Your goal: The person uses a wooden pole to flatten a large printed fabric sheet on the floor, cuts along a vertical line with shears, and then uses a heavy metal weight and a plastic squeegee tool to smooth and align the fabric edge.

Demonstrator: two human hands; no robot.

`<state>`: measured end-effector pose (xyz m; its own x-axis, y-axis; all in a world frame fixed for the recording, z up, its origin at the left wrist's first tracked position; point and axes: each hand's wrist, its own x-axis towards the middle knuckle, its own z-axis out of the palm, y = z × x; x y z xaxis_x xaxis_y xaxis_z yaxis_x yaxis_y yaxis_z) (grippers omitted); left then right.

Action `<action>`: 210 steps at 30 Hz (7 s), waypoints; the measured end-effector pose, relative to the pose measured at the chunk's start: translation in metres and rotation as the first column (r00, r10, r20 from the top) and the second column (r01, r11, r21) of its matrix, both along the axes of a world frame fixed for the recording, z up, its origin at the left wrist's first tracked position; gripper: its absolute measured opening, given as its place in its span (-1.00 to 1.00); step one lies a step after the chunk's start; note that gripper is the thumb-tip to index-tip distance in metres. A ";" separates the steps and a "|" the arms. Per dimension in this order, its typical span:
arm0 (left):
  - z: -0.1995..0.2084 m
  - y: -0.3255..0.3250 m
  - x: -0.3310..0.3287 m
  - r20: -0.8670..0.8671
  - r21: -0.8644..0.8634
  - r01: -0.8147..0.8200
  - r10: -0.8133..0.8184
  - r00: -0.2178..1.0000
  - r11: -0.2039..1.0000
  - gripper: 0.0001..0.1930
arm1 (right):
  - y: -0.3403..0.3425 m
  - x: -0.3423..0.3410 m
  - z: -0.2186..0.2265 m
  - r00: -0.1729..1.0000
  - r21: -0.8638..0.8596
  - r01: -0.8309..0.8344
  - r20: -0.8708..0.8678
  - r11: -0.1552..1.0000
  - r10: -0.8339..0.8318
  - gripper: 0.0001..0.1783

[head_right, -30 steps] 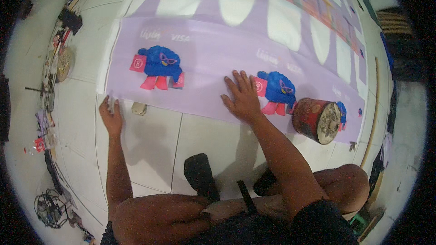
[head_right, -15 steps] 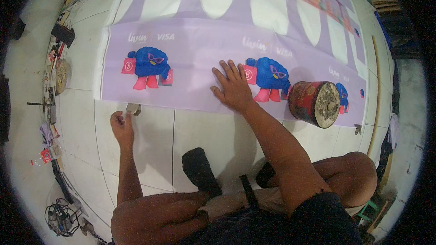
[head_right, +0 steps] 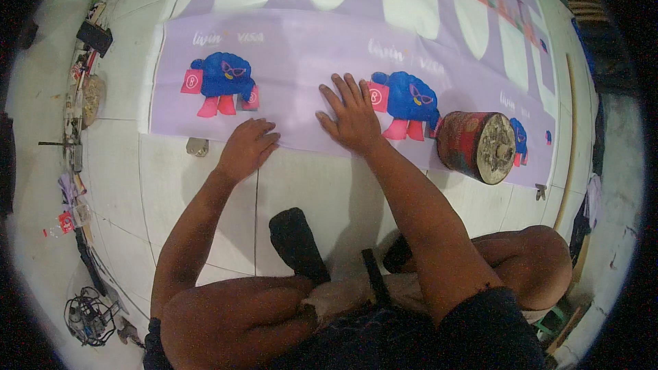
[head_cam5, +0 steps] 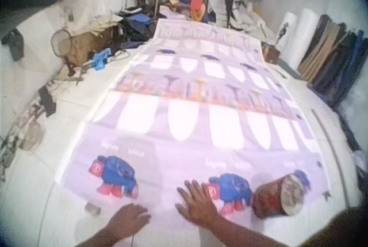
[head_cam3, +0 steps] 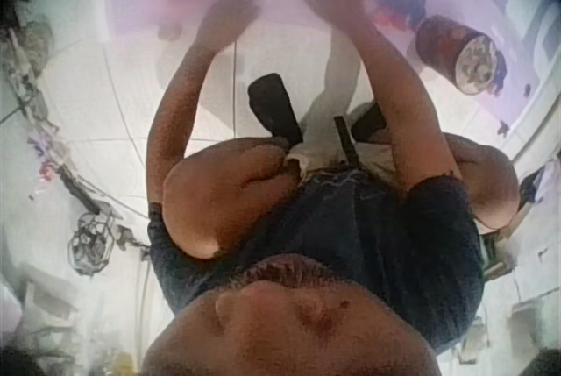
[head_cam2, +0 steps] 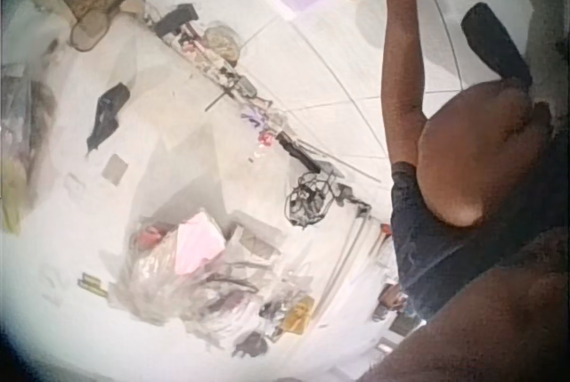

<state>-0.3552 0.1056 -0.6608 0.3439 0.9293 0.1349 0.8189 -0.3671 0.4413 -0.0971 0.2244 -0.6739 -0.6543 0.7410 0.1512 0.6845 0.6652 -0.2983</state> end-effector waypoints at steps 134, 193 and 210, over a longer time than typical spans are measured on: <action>-0.004 -0.060 -0.209 -0.021 0.136 -0.905 0.914 0.404 0.403 -0.49 | -0.021 -0.056 0.007 0.993 -0.092 -0.111 0.038 0.990 0.114 -0.33; 0.005 0.031 -0.287 -0.275 -0.128 -0.694 0.647 0.711 0.709 -0.36 | -0.164 -0.236 0.015 0.423 -0.923 -0.316 0.069 -0.218 -0.903 -0.74; -0.002 0.011 -0.250 -0.102 0.202 -0.744 0.769 0.631 0.637 -0.51 | -0.135 -0.157 0.067 0.999 -0.995 -0.044 -0.046 -0.090 0.026 -0.53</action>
